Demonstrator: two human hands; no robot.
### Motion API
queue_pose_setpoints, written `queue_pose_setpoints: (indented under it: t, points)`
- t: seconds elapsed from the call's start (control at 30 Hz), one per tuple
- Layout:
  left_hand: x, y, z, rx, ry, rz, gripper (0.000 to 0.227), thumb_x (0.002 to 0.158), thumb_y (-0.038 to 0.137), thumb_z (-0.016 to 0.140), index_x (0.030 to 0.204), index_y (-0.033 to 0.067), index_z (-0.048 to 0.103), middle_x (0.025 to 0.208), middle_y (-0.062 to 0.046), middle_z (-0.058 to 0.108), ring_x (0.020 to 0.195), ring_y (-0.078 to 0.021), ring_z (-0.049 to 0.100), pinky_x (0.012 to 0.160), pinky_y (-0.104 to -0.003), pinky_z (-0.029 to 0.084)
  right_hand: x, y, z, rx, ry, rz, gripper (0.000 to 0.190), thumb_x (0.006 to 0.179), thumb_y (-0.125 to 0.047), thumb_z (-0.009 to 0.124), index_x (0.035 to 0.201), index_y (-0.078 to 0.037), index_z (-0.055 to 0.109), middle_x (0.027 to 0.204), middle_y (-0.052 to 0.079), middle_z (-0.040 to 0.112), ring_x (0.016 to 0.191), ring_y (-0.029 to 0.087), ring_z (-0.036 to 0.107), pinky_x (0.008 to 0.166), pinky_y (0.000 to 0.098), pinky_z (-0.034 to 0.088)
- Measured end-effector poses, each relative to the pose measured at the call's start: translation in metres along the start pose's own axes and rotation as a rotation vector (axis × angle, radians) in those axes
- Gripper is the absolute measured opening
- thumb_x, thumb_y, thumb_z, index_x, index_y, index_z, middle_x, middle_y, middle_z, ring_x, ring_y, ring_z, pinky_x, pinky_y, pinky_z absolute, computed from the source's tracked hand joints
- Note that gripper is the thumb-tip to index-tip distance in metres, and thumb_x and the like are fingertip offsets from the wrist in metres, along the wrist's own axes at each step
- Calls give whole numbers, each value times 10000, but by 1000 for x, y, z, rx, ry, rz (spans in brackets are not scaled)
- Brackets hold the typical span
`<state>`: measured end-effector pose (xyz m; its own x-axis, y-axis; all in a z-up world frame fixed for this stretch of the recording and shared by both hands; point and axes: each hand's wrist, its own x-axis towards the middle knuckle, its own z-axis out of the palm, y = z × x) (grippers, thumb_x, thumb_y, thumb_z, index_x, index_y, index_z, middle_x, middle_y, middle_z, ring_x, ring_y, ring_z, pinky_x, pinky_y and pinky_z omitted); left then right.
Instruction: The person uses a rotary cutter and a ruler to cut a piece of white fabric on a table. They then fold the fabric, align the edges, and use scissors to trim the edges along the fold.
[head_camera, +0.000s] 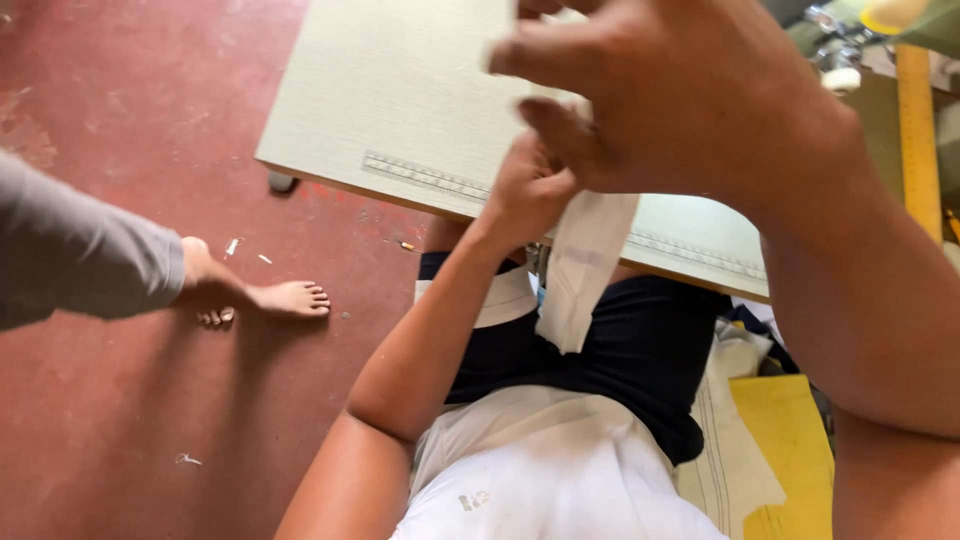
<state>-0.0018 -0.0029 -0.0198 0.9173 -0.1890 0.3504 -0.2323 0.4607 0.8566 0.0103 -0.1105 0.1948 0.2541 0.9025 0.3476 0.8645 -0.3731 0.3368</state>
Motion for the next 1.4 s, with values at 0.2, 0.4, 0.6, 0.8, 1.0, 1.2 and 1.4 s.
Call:
queue_pose_setpoints:
  t: [0.2,0.4,0.6,0.8,1.0,1.2,1.4]
  points:
    - [-2,8,0,-198,-46,-82,456,996,3,670,1423,9,510,1023,-88,711,902,-183,704,787,-316,636,-77,17,41,109,71,85,189,975,-128,848,1145,-141,767,1231,89,687,923,276,701,695,421,514]
    - [-7,40,9,-166,-59,-149,416,1044,152,593,1431,1,558,917,6,581,792,-99,518,705,-240,420,-102,4,46,57,179,138,204,1097,-32,729,936,-110,631,1071,13,678,768,215,636,547,357,447]
    - [-17,58,18,-28,50,-240,319,1005,193,705,1268,19,662,957,-8,697,778,-84,594,620,-208,521,-137,-42,-10,357,231,256,198,1127,-39,657,963,26,567,1011,178,575,949,348,533,896,454,459]
    - [-19,80,14,100,73,-123,311,1025,149,711,1290,-7,662,1087,-50,738,961,-116,654,841,-232,579,-252,-101,-16,888,-256,499,144,967,-182,620,889,-63,643,874,59,635,851,244,621,784,385,497]
    - [-14,117,54,223,52,17,273,1080,223,649,1248,8,639,928,-6,676,814,-79,565,701,-232,452,-314,-137,6,399,-1184,998,314,922,-407,510,1161,-251,641,1134,25,712,1054,315,691,859,496,566]
    - [-33,119,106,187,-117,10,297,1104,169,606,1324,-30,596,858,-3,618,693,-66,489,604,-224,387,-250,-136,-29,607,31,935,351,974,-201,721,1284,-43,667,1047,69,767,913,184,738,841,318,569]
    - [-62,118,127,239,-282,-90,330,1031,161,665,1291,-39,626,1015,13,672,845,-60,578,710,-219,533,-223,-133,9,1629,982,1071,728,990,-238,654,1577,44,326,1219,155,645,1162,235,641,1059,409,565]
